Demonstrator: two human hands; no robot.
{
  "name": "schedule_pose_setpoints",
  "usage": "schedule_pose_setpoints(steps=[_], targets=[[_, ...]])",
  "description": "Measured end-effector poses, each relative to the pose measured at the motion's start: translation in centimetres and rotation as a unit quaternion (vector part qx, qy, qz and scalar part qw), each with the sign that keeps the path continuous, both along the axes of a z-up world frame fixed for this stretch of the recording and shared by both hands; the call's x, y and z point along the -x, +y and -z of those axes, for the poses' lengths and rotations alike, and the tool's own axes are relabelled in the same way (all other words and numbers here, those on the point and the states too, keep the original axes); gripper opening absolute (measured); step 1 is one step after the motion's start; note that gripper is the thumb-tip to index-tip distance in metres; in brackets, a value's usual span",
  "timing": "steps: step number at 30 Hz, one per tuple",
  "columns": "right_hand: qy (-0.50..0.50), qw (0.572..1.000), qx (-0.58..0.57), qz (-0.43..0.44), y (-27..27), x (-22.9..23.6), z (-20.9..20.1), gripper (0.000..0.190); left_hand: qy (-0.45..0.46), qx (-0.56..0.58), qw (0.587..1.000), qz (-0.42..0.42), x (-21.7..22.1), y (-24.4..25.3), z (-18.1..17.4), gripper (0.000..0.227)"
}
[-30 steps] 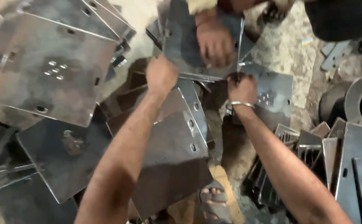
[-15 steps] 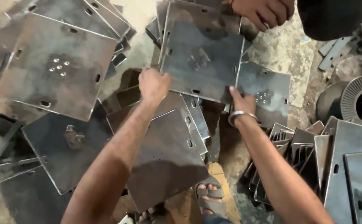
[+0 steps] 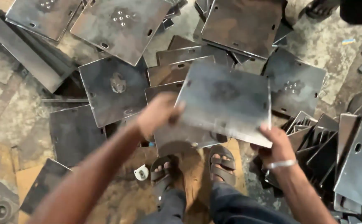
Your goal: The recorder is inspecting, flipping, and measuring a variety of metal plates on a workshop floor.
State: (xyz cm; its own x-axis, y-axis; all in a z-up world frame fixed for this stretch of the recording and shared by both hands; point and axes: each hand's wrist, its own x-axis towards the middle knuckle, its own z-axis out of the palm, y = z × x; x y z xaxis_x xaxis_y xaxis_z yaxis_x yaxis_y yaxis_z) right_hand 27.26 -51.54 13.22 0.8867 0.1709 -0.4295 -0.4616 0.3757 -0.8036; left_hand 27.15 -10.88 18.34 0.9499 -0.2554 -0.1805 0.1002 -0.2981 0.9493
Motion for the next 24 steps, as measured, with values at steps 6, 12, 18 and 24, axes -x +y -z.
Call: schedule_pose_setpoints(steps=[6,12,18,24], targets=[[0.093,0.978,0.101,-0.158,3.0,2.7,1.1,0.041,0.187,0.258,0.918,-0.234,17.9,-1.7,4.8,0.046],[0.078,0.905,0.3,-0.292,5.4,2.0,4.2,0.044,0.19,0.165,0.928,-0.275,19.2,-1.2,10.7,0.04],[-0.041,0.818,0.521,-0.24,7.6,1.1,3.5,0.046,0.156,-0.034,0.954,-0.256,14.4,-1.6,4.3,0.074],[-0.223,0.721,0.613,-0.234,9.1,1.4,3.1,0.049,0.088,-0.138,0.958,-0.234,14.8,-2.1,5.3,0.085]])
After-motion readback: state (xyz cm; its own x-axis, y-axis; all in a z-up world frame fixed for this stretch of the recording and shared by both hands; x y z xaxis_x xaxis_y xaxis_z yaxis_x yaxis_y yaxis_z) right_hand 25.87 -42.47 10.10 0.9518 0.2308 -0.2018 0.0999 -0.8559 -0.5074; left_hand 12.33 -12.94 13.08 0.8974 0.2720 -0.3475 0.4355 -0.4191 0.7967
